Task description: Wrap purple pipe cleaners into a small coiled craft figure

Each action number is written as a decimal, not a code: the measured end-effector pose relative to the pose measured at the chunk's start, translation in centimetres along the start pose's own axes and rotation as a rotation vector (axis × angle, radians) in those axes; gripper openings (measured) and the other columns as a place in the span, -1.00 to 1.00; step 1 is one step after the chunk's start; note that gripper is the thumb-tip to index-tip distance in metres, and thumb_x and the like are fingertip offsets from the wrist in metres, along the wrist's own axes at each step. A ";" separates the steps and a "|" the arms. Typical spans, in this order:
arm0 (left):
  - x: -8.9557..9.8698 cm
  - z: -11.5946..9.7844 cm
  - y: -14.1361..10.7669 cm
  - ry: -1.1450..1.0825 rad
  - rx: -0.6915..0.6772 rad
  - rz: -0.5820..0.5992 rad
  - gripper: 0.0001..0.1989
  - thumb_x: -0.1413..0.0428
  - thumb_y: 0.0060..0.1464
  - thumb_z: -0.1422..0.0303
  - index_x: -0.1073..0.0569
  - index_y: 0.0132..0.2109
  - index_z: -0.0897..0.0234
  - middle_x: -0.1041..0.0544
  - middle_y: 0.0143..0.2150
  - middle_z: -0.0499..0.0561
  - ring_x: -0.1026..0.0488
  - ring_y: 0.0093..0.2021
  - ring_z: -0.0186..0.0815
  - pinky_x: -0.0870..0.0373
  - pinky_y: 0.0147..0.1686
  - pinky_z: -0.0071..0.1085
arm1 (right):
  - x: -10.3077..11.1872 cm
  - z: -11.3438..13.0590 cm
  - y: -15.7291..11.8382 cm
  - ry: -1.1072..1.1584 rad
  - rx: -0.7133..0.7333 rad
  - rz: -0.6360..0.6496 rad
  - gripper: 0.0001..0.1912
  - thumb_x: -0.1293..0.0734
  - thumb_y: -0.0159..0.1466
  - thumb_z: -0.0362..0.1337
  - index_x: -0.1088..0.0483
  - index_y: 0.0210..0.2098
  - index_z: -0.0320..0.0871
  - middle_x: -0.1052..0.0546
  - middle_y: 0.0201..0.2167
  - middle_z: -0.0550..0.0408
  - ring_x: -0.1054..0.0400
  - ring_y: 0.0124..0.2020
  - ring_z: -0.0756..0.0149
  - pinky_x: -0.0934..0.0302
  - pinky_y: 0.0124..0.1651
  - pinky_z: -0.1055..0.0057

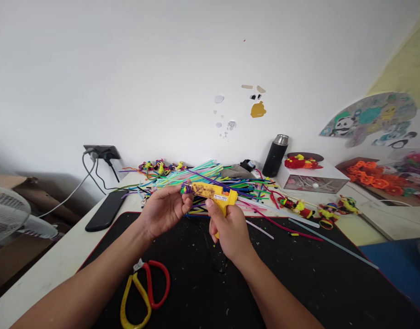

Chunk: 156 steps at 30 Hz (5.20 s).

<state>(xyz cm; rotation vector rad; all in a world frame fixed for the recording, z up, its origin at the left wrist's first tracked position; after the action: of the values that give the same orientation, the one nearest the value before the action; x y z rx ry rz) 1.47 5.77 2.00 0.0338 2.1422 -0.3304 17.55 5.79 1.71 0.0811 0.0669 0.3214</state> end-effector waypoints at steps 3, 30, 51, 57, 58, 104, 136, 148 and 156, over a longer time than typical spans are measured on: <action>-0.1 0.0 0.0 -0.001 -0.007 -0.002 -0.81 -0.03 0.21 0.57 -0.52 -0.13 0.40 -0.56 -0.42 0.10 -0.57 -0.47 -0.33 -0.63 -0.40 -0.47 | 0.0 0.0 0.0 0.009 -0.001 -0.006 -0.31 -0.34 0.21 0.38 -0.19 -0.69 -0.04 -0.21 -0.84 0.21 -0.10 -0.80 0.44 -0.02 -0.71 0.47; -0.2 -0.3 -0.2 0.012 -0.031 -0.021 -0.85 -0.05 0.18 0.58 -0.49 -0.17 0.37 -0.55 -0.42 0.08 -0.54 -0.49 -0.34 -0.62 -0.43 -0.47 | 0.1 0.7 -0.3 0.004 0.016 -0.009 -0.30 -0.32 0.23 0.38 -0.18 -0.70 -0.03 -0.20 -0.86 0.19 -0.11 -0.79 0.42 -0.04 -0.70 0.46; -0.3 -0.5 -0.3 0.005 -0.039 -0.010 -0.78 -0.04 0.17 0.58 -0.52 -0.08 0.39 -0.56 -0.41 0.09 -0.55 -0.49 -0.32 -0.63 -0.42 -0.44 | 0.0 0.4 -0.2 0.020 -0.002 -0.010 -0.28 -0.33 0.21 0.39 -0.17 -0.72 -0.04 -0.20 -0.85 0.19 -0.09 -0.80 0.45 -0.03 -0.70 0.48; -0.2 -0.5 -0.2 0.043 -0.044 -0.021 -0.79 -0.04 0.18 0.58 -0.54 -0.11 0.39 -0.56 -0.43 0.10 -0.58 -0.49 -0.30 -0.63 -0.43 -0.44 | 0.0 0.1 -0.2 0.036 -0.005 -0.012 -0.29 -0.35 0.19 0.40 -0.20 -0.68 -0.06 -0.21 -0.84 0.22 -0.10 -0.80 0.46 -0.01 -0.71 0.49; -0.2 -0.5 -0.2 0.049 -0.046 -0.022 -0.79 -0.04 0.17 0.58 -0.54 -0.11 0.38 -0.56 -0.44 0.09 -0.58 -0.49 -0.30 -0.64 -0.43 -0.44 | 0.0 0.1 -0.2 0.038 -0.004 -0.011 -0.29 -0.35 0.19 0.40 -0.21 -0.67 -0.06 -0.21 -0.84 0.22 -0.10 -0.81 0.47 -0.01 -0.71 0.49; -0.4 -5.7 -0.7 0.400 -0.389 0.113 -0.77 -0.35 -0.02 0.50 -0.67 -0.15 0.38 -0.69 -0.03 0.20 -0.56 -0.41 -0.32 -0.65 -0.34 -0.37 | -5.3 -7.8 -1.2 -0.533 -0.347 0.570 -0.44 -0.16 0.49 0.19 -0.39 -0.32 -0.16 -0.52 -0.56 0.13 -0.37 -0.66 0.40 -0.15 -0.54 0.49; -0.1 -3.8 -0.1 0.964 -0.470 0.108 -0.72 -0.42 0.02 0.39 -0.65 -0.08 0.24 -0.59 0.03 0.10 -0.56 -0.30 -0.28 -0.50 -0.28 -0.40 | -0.9 -3.9 4.2 0.284 -0.106 0.032 -0.43 -0.47 0.18 0.27 -0.39 -0.45 -0.14 -0.14 -0.75 0.38 0.14 -0.76 0.56 0.29 -0.67 0.49; -0.7 -1.8 -0.4 1.060 -0.491 0.087 -0.71 -0.39 0.04 0.41 -0.67 -0.05 0.23 -0.54 0.15 0.14 -0.55 0.01 -0.13 -0.54 -0.07 -0.37 | -2.1 -4.3 3.7 0.331 -0.166 0.156 -0.40 -0.47 0.20 0.28 -0.24 -0.44 -0.08 -0.18 -0.69 0.38 0.11 -0.73 0.55 0.28 -0.67 0.50; -1.0 -1.9 -0.6 1.030 -0.496 0.081 -0.71 -0.41 0.01 0.39 -0.68 -0.07 0.21 -0.55 0.10 0.12 -0.55 -0.02 -0.12 -0.57 -0.12 -0.38 | -2.4 -4.1 3.3 0.357 -0.182 0.193 -0.44 -0.47 0.21 0.24 -0.25 -0.41 -0.09 -0.21 -0.68 0.37 0.10 -0.73 0.55 0.28 -0.66 0.49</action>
<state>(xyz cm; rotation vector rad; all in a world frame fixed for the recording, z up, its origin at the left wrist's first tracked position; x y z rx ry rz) 0.37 5.76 3.94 0.0026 3.1676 0.3703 13.93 8.45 -1.95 -0.1527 0.3845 0.5313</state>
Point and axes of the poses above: each hand's wrist, its own y-axis towards the middle knuckle, its own x-axis out of the back of the hand, z = x × y, the point moved 6 cm from there along y, towards the middle knuckle
